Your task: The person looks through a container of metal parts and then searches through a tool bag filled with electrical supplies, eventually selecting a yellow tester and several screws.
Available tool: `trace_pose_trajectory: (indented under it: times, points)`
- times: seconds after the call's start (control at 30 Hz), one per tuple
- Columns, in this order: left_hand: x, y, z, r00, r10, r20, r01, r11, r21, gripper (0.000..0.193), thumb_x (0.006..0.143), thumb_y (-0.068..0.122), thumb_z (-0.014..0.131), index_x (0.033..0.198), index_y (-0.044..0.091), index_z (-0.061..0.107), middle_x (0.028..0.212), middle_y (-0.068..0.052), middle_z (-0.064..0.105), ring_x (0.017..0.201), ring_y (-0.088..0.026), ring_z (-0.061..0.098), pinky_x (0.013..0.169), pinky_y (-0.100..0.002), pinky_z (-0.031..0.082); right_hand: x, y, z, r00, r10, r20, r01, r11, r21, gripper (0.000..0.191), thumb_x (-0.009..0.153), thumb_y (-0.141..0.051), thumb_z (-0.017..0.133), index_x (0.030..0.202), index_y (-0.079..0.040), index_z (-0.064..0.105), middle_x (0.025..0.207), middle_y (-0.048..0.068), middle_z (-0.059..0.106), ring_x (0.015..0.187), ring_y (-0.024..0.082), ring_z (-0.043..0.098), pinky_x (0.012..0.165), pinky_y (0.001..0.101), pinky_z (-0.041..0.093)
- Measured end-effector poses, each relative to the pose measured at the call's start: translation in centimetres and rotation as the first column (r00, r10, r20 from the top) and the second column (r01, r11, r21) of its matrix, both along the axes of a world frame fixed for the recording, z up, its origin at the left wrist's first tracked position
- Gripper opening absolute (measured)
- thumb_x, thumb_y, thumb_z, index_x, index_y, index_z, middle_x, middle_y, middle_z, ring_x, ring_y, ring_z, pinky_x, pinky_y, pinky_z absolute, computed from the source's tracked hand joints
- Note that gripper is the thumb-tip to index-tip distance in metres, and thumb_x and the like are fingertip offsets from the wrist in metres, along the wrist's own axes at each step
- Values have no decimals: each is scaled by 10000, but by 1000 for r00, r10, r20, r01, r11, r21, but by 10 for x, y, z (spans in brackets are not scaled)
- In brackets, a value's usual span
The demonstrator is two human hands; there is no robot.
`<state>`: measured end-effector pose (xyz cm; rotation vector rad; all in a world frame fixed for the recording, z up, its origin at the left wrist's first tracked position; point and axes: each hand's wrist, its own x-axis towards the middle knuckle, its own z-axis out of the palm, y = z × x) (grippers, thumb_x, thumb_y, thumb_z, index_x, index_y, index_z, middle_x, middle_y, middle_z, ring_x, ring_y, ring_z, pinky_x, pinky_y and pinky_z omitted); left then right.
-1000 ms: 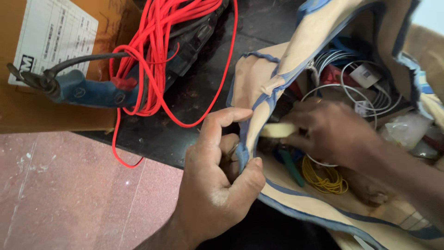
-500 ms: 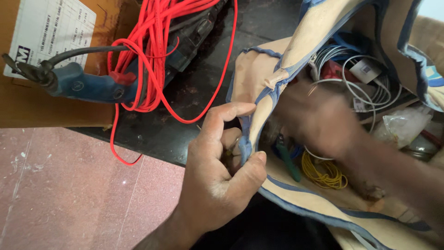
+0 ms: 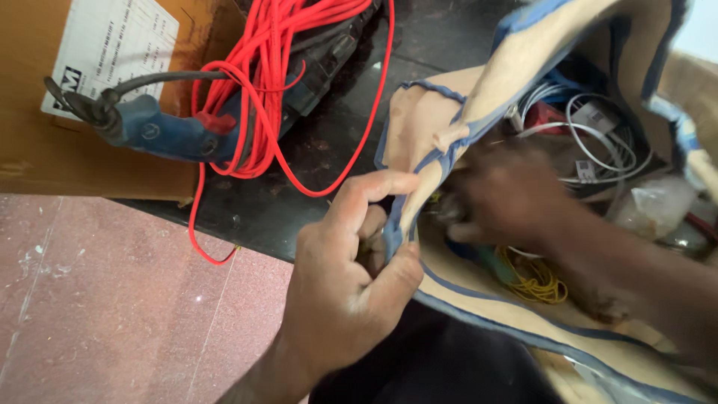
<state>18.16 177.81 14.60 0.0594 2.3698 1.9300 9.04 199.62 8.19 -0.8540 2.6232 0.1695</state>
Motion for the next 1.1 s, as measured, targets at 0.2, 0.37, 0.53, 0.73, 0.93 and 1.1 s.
trace_pose_trajectory:
  times: [0.2,0.37,0.53,0.73,0.93,1.1]
  points:
    - [-2,-5,-2,998,52,-34,-51,998,46,443,860,-19,687,1291,41,608,623,52,447,550,-16,399,495,-240,320,-55,95,33,957,-233,175,250,965,-82,690,693,-530,804,1292,-199,716,1120,33,780,1034,189,731,938,373,575]
    - [-10,-4,-2,1000,8,-15,-6,994,113,445,859,-37,660,1296,36,615,635,65,458,563,-5,383,511,-230,309,-82,163,15,995,-100,22,102,930,-352,761,716,-462,775,1339,-30,710,1183,173,744,1043,242,712,921,397,572]
    - [-11,-1,0,999,-33,-24,34,998,54,416,874,-19,689,1281,42,632,600,74,428,537,-5,381,503,-225,311,-72,119,8,921,-62,-385,45,998,-54,490,851,-445,735,1246,-158,771,1226,220,656,1050,375,685,871,459,576]
    - [-11,3,-2,999,-32,-21,34,995,95,413,895,-8,700,1295,39,607,612,78,424,541,-6,375,506,-228,295,-26,76,30,841,197,-505,-11,938,348,456,762,-461,705,1196,-322,716,1276,72,606,1118,288,662,935,420,582]
    - [-16,10,-6,997,-51,-52,60,982,182,418,929,1,697,1330,39,581,656,84,420,579,-7,365,538,-227,306,9,45,-42,919,392,-35,-361,806,-468,523,658,22,588,1116,-167,754,1248,138,711,1041,283,705,723,330,604]
    - [-12,12,-8,999,-32,-25,36,984,174,412,917,7,702,1315,43,600,628,94,432,555,3,367,521,-223,304,14,28,-109,882,204,424,-7,907,-421,119,801,-141,688,879,-90,761,887,150,757,820,313,736,705,429,576]
